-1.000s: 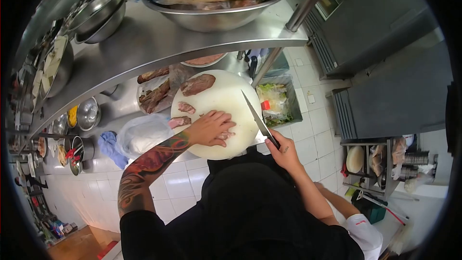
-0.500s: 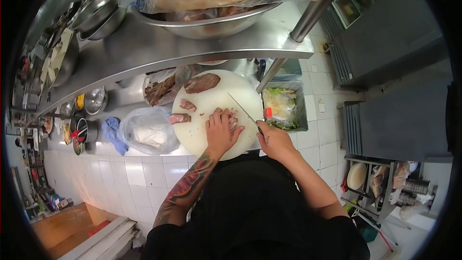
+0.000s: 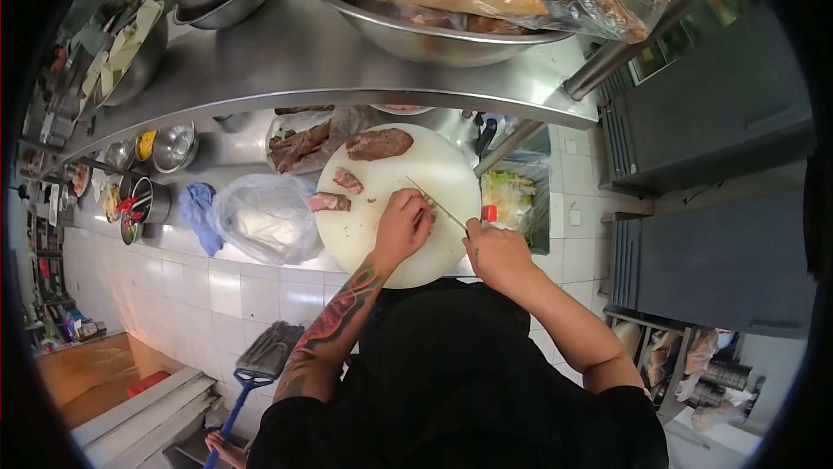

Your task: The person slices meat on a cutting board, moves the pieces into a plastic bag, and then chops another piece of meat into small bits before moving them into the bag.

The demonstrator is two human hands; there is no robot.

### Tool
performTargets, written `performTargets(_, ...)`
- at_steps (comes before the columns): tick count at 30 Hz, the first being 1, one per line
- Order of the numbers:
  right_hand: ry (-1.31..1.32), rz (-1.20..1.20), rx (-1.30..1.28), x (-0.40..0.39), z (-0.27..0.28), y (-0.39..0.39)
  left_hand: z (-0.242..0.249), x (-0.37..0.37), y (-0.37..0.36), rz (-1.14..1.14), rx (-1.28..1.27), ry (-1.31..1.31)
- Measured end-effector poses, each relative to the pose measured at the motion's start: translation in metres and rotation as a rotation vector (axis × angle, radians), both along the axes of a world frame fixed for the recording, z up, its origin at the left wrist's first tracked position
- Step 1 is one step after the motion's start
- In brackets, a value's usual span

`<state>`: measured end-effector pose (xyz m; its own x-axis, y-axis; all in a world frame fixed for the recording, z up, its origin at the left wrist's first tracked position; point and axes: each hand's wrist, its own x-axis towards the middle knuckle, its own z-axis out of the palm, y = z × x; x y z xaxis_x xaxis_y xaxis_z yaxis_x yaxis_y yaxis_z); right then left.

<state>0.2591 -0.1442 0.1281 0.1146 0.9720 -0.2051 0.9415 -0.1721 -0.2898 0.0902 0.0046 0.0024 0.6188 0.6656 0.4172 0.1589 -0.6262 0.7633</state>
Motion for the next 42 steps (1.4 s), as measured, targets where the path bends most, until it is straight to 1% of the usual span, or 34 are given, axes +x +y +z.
performTargets(2,-0.001,0.001,-0.042,-0.001,-0.005,0.001,-0.006,0.002,0.002,-0.032,-0.014,0.073)
performTargets(4,-0.056,0.011,-0.073,-0.002,-0.028,0.008,-0.01,0.001,0.003,-0.036,-0.016,0.084)
performTargets(6,-0.034,-0.002,-0.077,-0.001,-0.035,0.026,-0.007,0.006,0.005,-0.039,-0.009,0.088)
performTargets(8,0.001,-0.008,-0.083,-0.004,-0.029,0.031,0.0,0.002,0.002,-0.011,0.007,0.022)
performTargets(10,-0.003,-0.01,-0.113,-0.007,-0.004,0.032,0.005,-0.003,0.004,-0.037,0.026,0.009)
performTargets(13,0.005,-0.025,-0.189,-0.015,0.001,0.015,-0.006,-0.008,0.003,-0.066,0.026,0.009)
performTargets(15,0.016,-0.056,-0.186,-0.019,-0.028,0.024,-0.011,-0.008,0.002,-0.087,0.027,0.017)
performTargets(17,0.021,-0.077,-0.171,-0.016,-0.032,0.034,-0.008,-0.01,0.001,-0.073,-0.037,0.038)
performTargets(18,0.016,-0.051,-0.134,-0.015,-0.024,0.035,-0.002,-0.013,-0.001,-0.072,-0.036,0.039)
performTargets(20,0.007,-0.026,-0.093,-0.016,-0.003,0.035,0.016,-0.014,-0.001,0.019,0.149,-0.036)
performTargets(21,0.005,-0.026,-0.145,-0.018,0.01,0.03,0.01,-0.014,0.001,0.021,0.145,-0.04)
performTargets(22,0.003,-0.026,-0.205,-0.02,0.016,0.025,-0.001,-0.016,0.002,-0.004,0.067,0.0)
performTargets(23,0.001,-0.024,-0.216,-0.021,0.004,0.024,-0.011,-0.018,0.001,-0.031,-0.012,0.041)
performTargets(25,-0.001,-0.106,-0.19,-0.027,-0.033,0.026,-0.018,-0.019,0.0,-0.047,-0.015,0.056)
performTargets(27,-0.019,-0.088,-0.14,-0.024,-0.042,0.038,-0.015,-0.016,0.003,-0.057,0.003,0.064)
performTargets(28,-0.026,-0.074,-0.095,-0.026,-0.043,0.042,-0.012,-0.018,-0.001,-0.046,-0.008,0.007)
performTargets(29,-0.027,-0.079,-0.09,-0.025,-0.04,0.04,-0.009,-0.019,-0.003,-0.04,-0.017,-0.05)
performTargets(31,-0.032,-0.017,-0.041,-0.018,-0.015,0.038,0.004,-0.024,-0.003,-0.056,0.034,-0.066)
performTargets(33,-0.054,0.008,-0.094,-0.02,0.011,0.029,0.003,-0.029,-0.008,-0.071,0.061,-0.072)
performTargets(35,-0.08,0.032,-0.148,-0.021,0.023,0.018,-0.004,-0.027,-0.009,-0.124,0.129,0.076)
performTargets(37,-0.119,0.076,-0.166,-0.022,0.027,0.009,-0.007,-0.026,-0.009,-0.121,0.116,0.084)
performTargets(39,-0.116,0.066,-0.208,-0.025,0.028,0.007,-0.01,-0.027,-0.008,-0.107,0.102,0.097)
performTargets(40,-0.111,0.047,-0.249,-0.026,0.027,0.007,-0.01,-0.027,-0.008,-0.099,0.11,0.074)
performTargets(41,-0.106,0.047,-0.255,-0.026,0.008,0.011,-0.012,-0.027,-0.009,-0.097,0.117,0.052)
performTargets(42,-0.072,0.014,-0.206,-0.025,-0.024,0.019,-0.013,-0.029,-0.011,-0.105,0.11,0.055)
